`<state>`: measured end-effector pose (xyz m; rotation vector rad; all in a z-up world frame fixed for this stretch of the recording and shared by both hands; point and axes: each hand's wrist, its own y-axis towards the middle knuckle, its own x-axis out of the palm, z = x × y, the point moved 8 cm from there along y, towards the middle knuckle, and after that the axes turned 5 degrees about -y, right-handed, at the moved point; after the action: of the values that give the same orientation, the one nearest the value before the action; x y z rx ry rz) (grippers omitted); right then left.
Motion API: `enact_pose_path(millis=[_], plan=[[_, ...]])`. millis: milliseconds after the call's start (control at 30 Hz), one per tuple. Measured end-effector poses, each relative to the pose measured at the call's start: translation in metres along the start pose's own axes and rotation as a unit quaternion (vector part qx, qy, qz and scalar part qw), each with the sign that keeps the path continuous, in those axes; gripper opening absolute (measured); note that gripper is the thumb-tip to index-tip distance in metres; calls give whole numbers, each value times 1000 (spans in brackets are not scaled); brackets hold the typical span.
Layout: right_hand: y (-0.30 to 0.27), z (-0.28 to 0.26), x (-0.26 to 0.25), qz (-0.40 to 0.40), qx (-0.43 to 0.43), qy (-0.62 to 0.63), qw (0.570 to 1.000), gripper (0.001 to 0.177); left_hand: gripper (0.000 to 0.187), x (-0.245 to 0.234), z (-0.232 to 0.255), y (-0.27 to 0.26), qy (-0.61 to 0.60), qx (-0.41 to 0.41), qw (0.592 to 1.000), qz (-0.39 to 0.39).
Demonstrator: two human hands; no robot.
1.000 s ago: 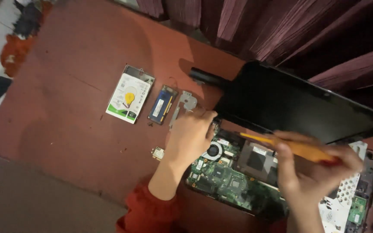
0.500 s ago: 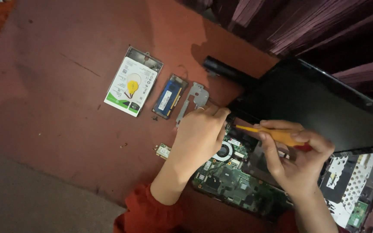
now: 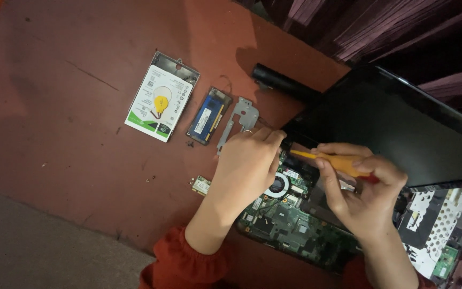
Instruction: Disassembling a laptop by removing screws with a screwdriver and disconnecting internal components like the motherboard and hard drive.
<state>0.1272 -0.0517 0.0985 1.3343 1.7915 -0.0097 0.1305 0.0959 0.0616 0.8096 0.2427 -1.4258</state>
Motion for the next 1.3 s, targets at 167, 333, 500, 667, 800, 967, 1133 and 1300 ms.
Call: enact_pose_path(millis=[167,333,500,667,800,967,1133,1300], plan=[[4,-4,2,-17,5,-33,999,51,25,-1,2,1,8,-6,1000,-3],[22,-21,-3,-54,-7,-104,993,50,25,0,0,-1,14,-6,1000,-4],[41,-46,-12,-202,71,-188,959,36,25,-1,-3,-1,14,-15,1000,-1],[57,-55,-14,-202,25,-285,937,23,33,-17,4,2,-90,-3,996,25],[52,-50,-15,-160,24,-486,859,60,48,-17,20,5,-233,5,972,-31],[40,-43,-12,-149,-15,-652,743,78,33,-11,21,4,-267,45,962,34],[60,-62,-13,-244,-14,-612,752,98,21,-13,28,7,-267,49,962,31],[58,-75,-19,-233,5,-313,921,17,22,-1,23,-4,-264,54,963,-2]])
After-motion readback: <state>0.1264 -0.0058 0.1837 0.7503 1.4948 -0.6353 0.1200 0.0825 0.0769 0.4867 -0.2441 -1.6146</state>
